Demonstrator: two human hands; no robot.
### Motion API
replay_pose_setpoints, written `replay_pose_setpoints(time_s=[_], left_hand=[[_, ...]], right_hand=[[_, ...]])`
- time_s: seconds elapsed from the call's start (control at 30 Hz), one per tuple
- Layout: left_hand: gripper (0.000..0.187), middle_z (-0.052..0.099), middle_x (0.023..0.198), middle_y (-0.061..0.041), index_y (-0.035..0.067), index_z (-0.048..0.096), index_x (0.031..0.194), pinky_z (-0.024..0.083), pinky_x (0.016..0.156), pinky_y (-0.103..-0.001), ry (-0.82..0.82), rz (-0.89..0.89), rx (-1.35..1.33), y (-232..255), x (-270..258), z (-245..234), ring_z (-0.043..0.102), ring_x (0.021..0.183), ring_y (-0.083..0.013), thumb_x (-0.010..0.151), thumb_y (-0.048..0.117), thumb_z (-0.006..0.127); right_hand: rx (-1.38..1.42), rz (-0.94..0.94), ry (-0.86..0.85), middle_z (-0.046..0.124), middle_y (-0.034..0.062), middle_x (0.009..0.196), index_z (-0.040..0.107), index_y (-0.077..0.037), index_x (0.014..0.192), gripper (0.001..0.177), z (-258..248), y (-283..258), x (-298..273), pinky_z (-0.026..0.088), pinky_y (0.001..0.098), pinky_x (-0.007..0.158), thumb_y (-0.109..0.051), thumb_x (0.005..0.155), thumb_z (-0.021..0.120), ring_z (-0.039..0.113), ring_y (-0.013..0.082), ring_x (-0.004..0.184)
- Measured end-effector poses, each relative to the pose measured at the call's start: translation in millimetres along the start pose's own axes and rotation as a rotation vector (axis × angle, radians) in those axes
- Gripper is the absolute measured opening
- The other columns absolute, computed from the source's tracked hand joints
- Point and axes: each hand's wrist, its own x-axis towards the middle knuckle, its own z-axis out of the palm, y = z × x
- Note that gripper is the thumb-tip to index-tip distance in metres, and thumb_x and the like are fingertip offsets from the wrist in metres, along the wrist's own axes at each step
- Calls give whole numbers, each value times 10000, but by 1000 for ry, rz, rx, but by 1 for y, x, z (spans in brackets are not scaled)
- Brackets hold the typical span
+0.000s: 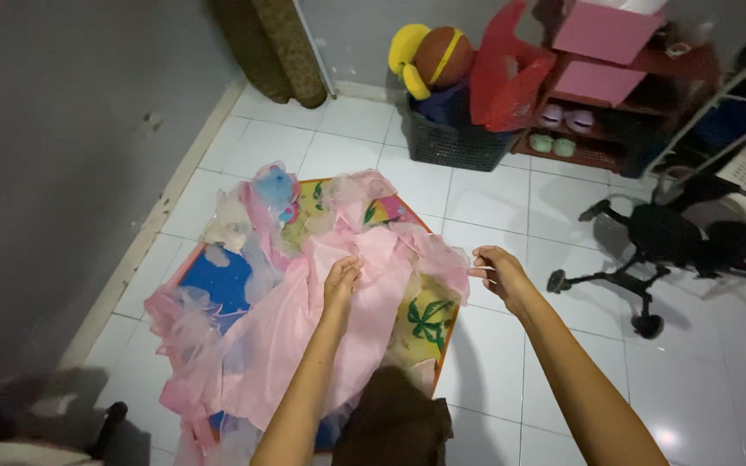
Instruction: The recorder is assembling a small pink toy tent or playhouse by inserting plastic poles into the fabric sleeves.
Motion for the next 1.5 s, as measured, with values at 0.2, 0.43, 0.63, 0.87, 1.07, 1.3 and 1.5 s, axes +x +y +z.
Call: replay_pose_setpoints(time_s=[0.2, 0.43, 0.63, 0.87, 1.07, 1.3, 1.5], left_hand=[[355, 702, 1106, 24, 99, 679, 1226, 486, 864, -227, 28, 52, -90, -8, 52, 6, 619, 955, -76, 911, 264, 694], [322, 663, 990, 0, 92, 694, 1219, 467, 762, -268, 116, 61, -120, 8, 139, 18, 573, 854, -111, 941, 254, 679], [329, 706, 1073, -1, 93, 660, 1208, 505, 816, -303, 141, 32, -223, 0, 252, -6, 626, 933, -136, 912, 234, 628], [264, 680, 1056, 6, 117, 684, 1171, 474, 858, -296, 177, 187, -120, 11, 312, -31, 606, 975, -128, 954, 244, 601], [210, 629, 990, 42, 162, 693, 1116, 427, 767, -274, 325, 85, 47, 49, 317, -49, 544, 881, -98, 966, 282, 609], [314, 692, 1069, 9, 149, 694, 1197, 438, 816, -336, 499, 85, 48, 71, 338, -101, 571, 923, -147, 955, 330, 611], [377, 721, 1185, 27, 171, 664, 1218, 440, 869, -349, 659, 107, -2, 91, 369, -109, 619, 1048, -143, 915, 381, 584]], right_hand=[[-53, -9, -63, 612, -47, 852, 629, -158, 1048, 189, 0, -26, 54, 409, 255, 652, -310, 997, 529, 691, 139, 898], [-117, -45, -136, 609, -53, 855, 645, -170, 1041, 187, 35, -93, 160, 420, 237, 666, -312, 986, 537, 700, 126, 903], [-173, -2, -220, 594, -36, 844, 638, -157, 1071, 171, 101, -149, 262, 367, 243, 633, -291, 987, 572, 688, 139, 905], [-128, 72, -291, 641, 22, 916, 655, -91, 1067, 236, 149, -166, 353, 399, 257, 539, -289, 975, 563, 725, 171, 860], [-147, 105, -324, 653, 4, 914, 661, -91, 1060, 213, 198, -185, 395, 417, 227, 529, -271, 954, 617, 706, 149, 859], [-213, 8, -487, 652, 1, 904, 663, -134, 997, 190, 265, -215, 460, 408, 273, 602, -303, 928, 613, 709, 168, 831], [-383, 49, -554, 640, 13, 920, 647, -137, 1002, 206, 334, -260, 524, 433, 271, 605, -338, 959, 627, 728, 176, 886]])
